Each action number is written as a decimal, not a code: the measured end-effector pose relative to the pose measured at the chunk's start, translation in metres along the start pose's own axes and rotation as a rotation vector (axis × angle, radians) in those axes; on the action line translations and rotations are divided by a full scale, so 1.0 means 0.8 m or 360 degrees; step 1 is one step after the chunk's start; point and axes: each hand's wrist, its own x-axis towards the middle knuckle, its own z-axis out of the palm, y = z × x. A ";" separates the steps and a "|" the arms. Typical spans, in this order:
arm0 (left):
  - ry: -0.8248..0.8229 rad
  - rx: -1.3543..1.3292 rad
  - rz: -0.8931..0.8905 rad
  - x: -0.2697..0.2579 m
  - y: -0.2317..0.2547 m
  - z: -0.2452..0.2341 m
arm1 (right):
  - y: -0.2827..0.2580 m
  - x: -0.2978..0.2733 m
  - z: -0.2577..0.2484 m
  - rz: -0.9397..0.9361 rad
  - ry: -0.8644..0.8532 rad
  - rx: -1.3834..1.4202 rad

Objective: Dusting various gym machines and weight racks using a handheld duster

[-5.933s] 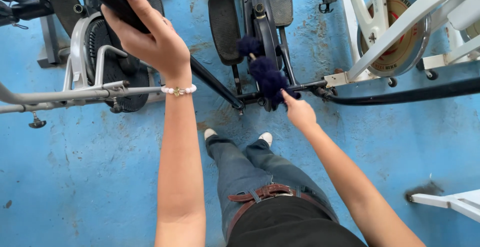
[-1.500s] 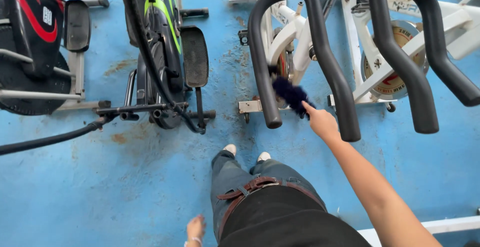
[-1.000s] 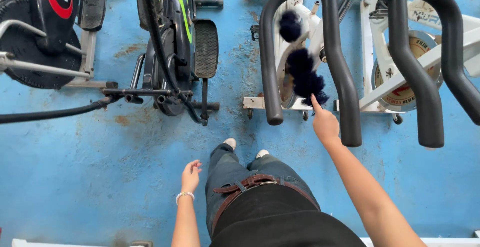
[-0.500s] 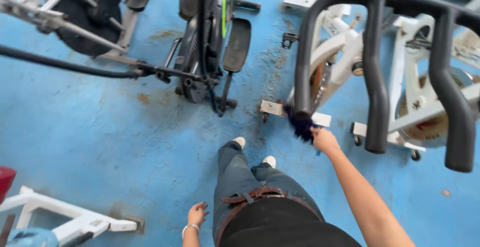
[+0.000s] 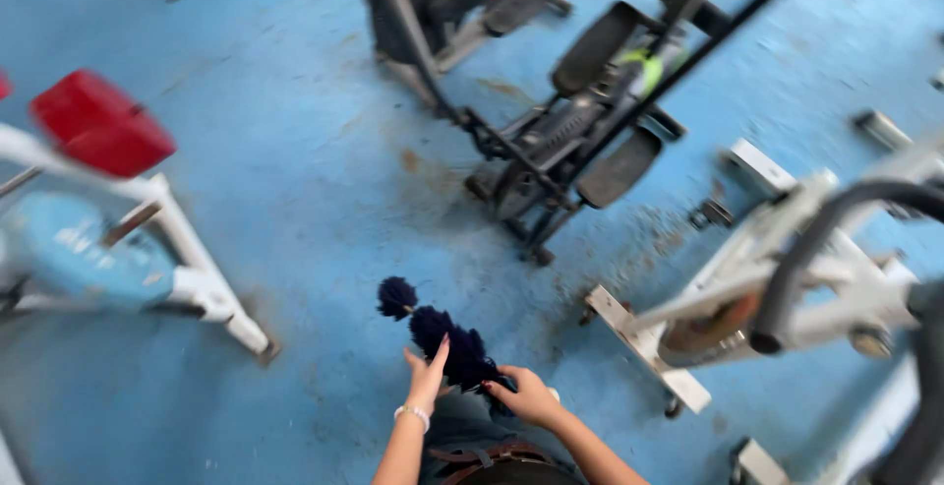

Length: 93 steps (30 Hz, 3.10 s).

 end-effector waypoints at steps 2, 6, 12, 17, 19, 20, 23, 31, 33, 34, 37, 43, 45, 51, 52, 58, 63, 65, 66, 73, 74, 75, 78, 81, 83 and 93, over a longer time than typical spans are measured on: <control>0.0126 -0.0515 -0.0188 -0.061 0.083 -0.022 | -0.041 0.010 0.014 -0.0134 -0.0128 -0.0018; 0.0474 -0.0938 -0.0533 -0.024 0.100 -0.074 | -0.099 0.045 0.038 -0.0189 -0.0413 -0.0311; 0.0654 -0.1163 -0.0435 -0.001 0.127 -0.173 | -0.161 0.110 0.087 -0.0457 -0.0552 -0.0656; 0.0864 -0.1491 -0.0222 0.023 0.143 -0.240 | -0.236 0.146 0.137 -0.0616 -0.0559 -0.0815; 0.0876 -0.1419 -0.0280 0.030 0.146 -0.265 | -0.251 0.168 0.158 -0.0407 -0.0797 -0.0541; 0.0899 -0.1437 -0.0280 0.032 0.155 -0.281 | -0.286 0.169 0.159 -0.0420 -0.0821 -0.0551; 0.0924 -0.1531 -0.0309 0.049 0.163 -0.320 | -0.351 0.180 0.165 0.0255 -0.1176 0.0027; 0.0806 -0.1929 -0.0062 0.115 0.229 -0.374 | -0.394 0.289 0.174 0.0665 -0.1216 0.0752; 0.0787 -0.1951 -0.0043 0.129 0.258 -0.388 | -0.421 0.323 0.174 0.0698 -0.1189 0.0520; 0.0748 -0.1962 -0.0031 0.138 0.274 -0.389 | -0.433 0.343 0.168 0.0730 -0.1139 0.0300; 0.0765 -0.2023 0.0033 0.172 0.315 -0.415 | -0.469 0.390 0.174 0.0687 -0.1164 0.0315; 0.0859 -0.2186 0.0241 0.227 0.387 -0.472 | -0.559 0.448 0.162 0.1284 -0.1771 0.0956; 0.0823 -0.2230 0.0321 0.261 0.394 -0.472 | -0.556 0.491 0.158 0.1202 -0.1912 0.1022; 0.0561 -0.1644 0.0349 0.280 0.397 -0.516 | -0.617 0.537 0.141 0.0706 -0.1959 0.0680; 0.0437 -0.1299 0.0402 0.285 0.388 -0.528 | -0.626 0.539 0.142 0.0403 -0.1829 0.0363; 0.0317 -0.0555 0.0466 0.295 0.359 -0.632 | -0.646 0.616 0.186 0.0216 -0.0872 0.0169; 0.0947 -0.0439 0.0871 0.203 0.387 -0.763 | -0.652 0.641 0.308 0.0148 -0.0348 0.0498; 0.1087 -0.0431 0.0822 0.163 0.409 -0.808 | -0.657 0.643 0.366 0.0142 -0.0168 0.0583; 0.1234 -0.0403 0.0774 0.155 0.407 -0.826 | -0.653 0.644 0.398 0.0099 -0.0131 0.0557; 0.1389 0.0169 0.0973 0.272 0.313 -0.831 | -0.551 0.695 0.562 -0.0228 -0.0225 -0.0540; 0.1375 0.0171 0.0973 0.286 0.312 -0.823 | -0.516 0.723 0.573 -0.0217 -0.0217 -0.0538; 0.1310 0.0291 0.0946 0.300 0.311 -0.813 | -0.481 0.750 0.582 -0.0150 -0.0026 -0.0582; 0.1232 0.0532 0.0869 0.338 0.311 -0.792 | -0.473 0.749 0.604 -0.0127 0.0235 -0.0608; 0.1211 0.0708 0.0764 0.368 0.306 -0.778 | -0.518 0.696 0.622 -0.0187 0.0187 -0.0605; 0.1193 0.0753 0.0710 0.374 0.305 -0.770 | -0.512 0.697 0.622 -0.0198 0.0077 -0.0624; 0.1043 0.1240 0.0562 0.390 0.287 -0.778 | -0.500 0.737 0.607 -0.0211 0.0239 -0.0727</control>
